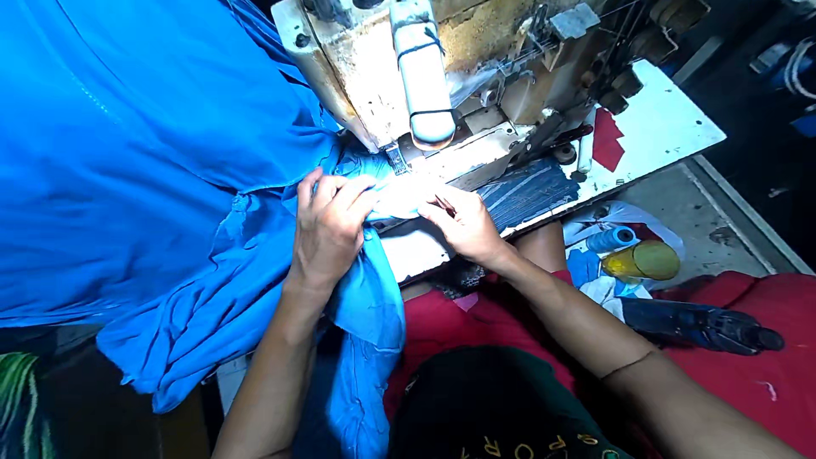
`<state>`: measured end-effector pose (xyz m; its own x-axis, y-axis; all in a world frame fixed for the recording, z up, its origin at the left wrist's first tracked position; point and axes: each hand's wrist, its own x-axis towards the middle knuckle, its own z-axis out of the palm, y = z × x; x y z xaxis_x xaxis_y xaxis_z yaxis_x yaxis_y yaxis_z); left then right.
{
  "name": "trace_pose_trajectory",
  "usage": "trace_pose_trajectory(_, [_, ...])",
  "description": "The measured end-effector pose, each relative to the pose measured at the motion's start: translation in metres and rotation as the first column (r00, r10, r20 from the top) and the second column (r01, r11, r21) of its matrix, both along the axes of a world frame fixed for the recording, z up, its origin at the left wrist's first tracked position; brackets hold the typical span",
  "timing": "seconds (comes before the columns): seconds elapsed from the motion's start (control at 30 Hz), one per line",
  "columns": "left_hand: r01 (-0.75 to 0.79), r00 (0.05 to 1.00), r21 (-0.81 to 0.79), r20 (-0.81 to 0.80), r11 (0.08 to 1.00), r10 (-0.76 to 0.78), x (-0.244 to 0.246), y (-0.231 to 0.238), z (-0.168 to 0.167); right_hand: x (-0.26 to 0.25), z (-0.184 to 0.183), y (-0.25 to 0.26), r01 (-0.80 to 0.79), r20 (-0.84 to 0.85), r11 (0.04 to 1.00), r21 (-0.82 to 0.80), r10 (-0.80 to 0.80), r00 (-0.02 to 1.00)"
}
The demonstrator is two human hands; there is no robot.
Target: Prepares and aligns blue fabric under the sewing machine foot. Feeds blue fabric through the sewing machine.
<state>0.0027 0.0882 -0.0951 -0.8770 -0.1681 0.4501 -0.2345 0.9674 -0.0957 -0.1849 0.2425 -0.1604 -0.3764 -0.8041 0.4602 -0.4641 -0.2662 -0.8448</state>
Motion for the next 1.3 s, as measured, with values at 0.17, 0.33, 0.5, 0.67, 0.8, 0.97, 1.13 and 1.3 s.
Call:
trace_pose_trajectory(0.17, [0.102,0.994,0.125,0.02,0.987,-0.105,-0.008,-0.008,0.007,0.001,0.008,-0.003,0.024,-0.016,1.0,0.014,-0.024,1.0])
trace_pose_trajectory(0.33, [0.09,0.98,0.172,0.159,0.981,-0.117,-0.002,-0.012,0.027,-0.005,0.004,-0.015,-0.004,-0.005,0.999,-0.046,0.004,1.0])
trace_pose_trajectory(0.5, [-0.049,0.985,0.128,0.173,0.991,0.026,0.036,-0.072,0.068,-0.012,0.005,-0.016,-0.022,-0.076,0.999,-0.03,0.02,0.997])
trace_pose_trajectory(0.67, [0.37,0.929,0.39,-0.139,0.843,-0.343,0.051,-0.006,0.088,-0.018,0.029,-0.009,-0.232,-0.178,0.973,0.024,0.232,0.956])
trace_pose_trajectory(0.8, [0.563,0.824,0.488,-0.271,0.667,-0.497,0.034,0.047,0.059,-0.004,0.044,0.006,-0.575,-0.165,0.811,-0.103,0.557,0.814])
trace_pose_trajectory(0.97, [0.3,0.95,0.329,-0.183,0.895,-0.252,0.019,0.058,0.006,-0.001,0.02,0.044,-0.441,-0.108,0.895,-0.069,0.433,0.895])
trace_pose_trajectory(1.13, [-0.001,0.995,0.055,0.098,0.998,-0.004,0.024,0.045,-0.033,-0.002,-0.008,0.067,-0.274,-0.105,0.961,-0.021,0.271,0.957])
trace_pose_trajectory(1.3, [-0.051,0.998,0.029,0.039,0.998,0.05,0.022,0.046,-0.023,0.0,-0.009,0.064,-0.229,0.023,0.973,0.008,0.229,0.973])
